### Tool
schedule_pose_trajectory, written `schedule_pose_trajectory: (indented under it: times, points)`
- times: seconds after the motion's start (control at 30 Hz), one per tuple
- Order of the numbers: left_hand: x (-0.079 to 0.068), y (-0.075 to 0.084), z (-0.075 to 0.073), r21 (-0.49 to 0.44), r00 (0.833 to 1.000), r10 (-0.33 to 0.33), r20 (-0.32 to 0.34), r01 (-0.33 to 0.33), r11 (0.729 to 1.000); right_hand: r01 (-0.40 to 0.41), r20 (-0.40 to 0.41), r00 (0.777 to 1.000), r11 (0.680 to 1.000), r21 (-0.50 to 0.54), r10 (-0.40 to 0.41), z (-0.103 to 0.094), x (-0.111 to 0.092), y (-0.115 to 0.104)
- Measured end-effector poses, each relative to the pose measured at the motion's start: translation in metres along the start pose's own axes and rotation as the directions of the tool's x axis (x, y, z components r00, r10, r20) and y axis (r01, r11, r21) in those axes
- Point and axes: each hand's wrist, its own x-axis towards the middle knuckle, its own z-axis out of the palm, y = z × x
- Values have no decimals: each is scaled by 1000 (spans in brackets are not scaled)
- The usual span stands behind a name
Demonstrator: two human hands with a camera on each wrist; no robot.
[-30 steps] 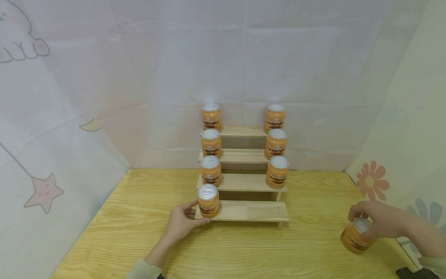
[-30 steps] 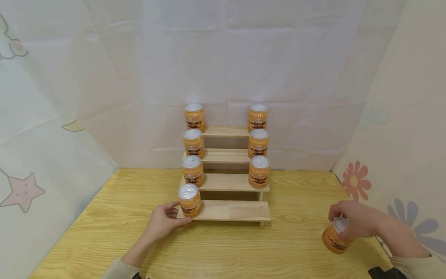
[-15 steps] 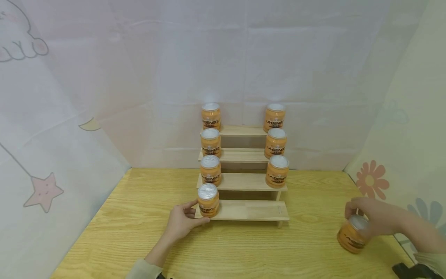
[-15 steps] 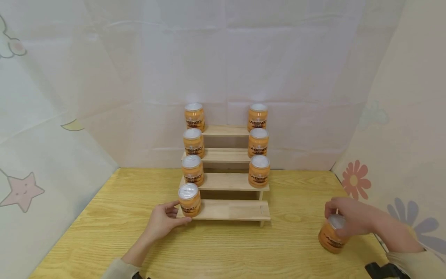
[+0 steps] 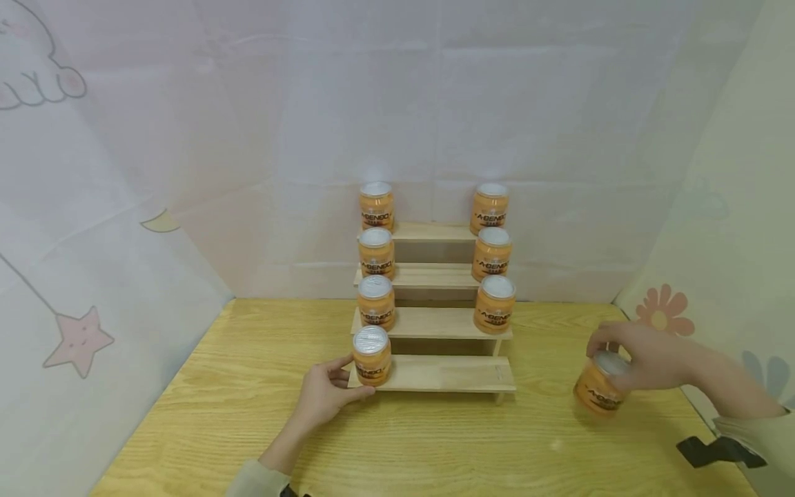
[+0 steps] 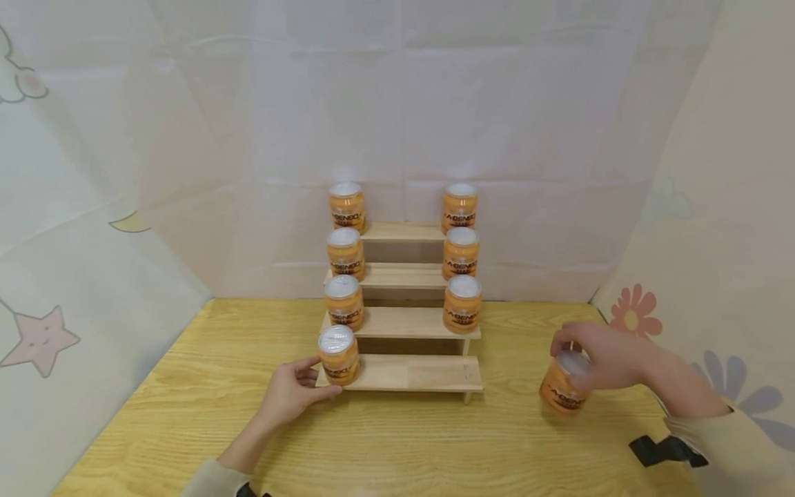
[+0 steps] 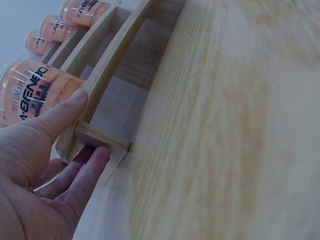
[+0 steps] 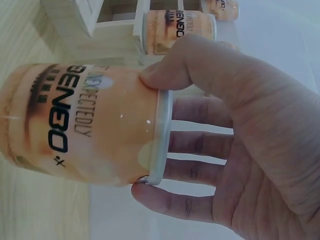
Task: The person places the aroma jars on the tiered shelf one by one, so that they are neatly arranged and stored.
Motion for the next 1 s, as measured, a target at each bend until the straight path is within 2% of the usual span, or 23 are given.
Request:
schedule_pose_trajectory:
  times: [0.2,0.4,0.5,0.73,1.0]
  points:
    - [1,1,0,-11,1000,7,1,-7,1000,58,-20,998,998,-28,-59,-12,25,-15]
    - [-1,1,0,-6,1000,7,0,-7,1000,70,24,997,997,-21,-70,-19,47,-28]
    - [-1,0,0,-11,1000,0,-1,0,1000,98,18,995,995,-31,-97,-19,57,-34]
    - [-1,-2,0,-9,1000,2,-6,-2,1000,213,-39,976,975,-69,-216,-15,77,-47]
    - [0,-1,0,-8,1000,6,-5,-6,1000,280,-64,955,953,-115,-289,-8,94,-56]
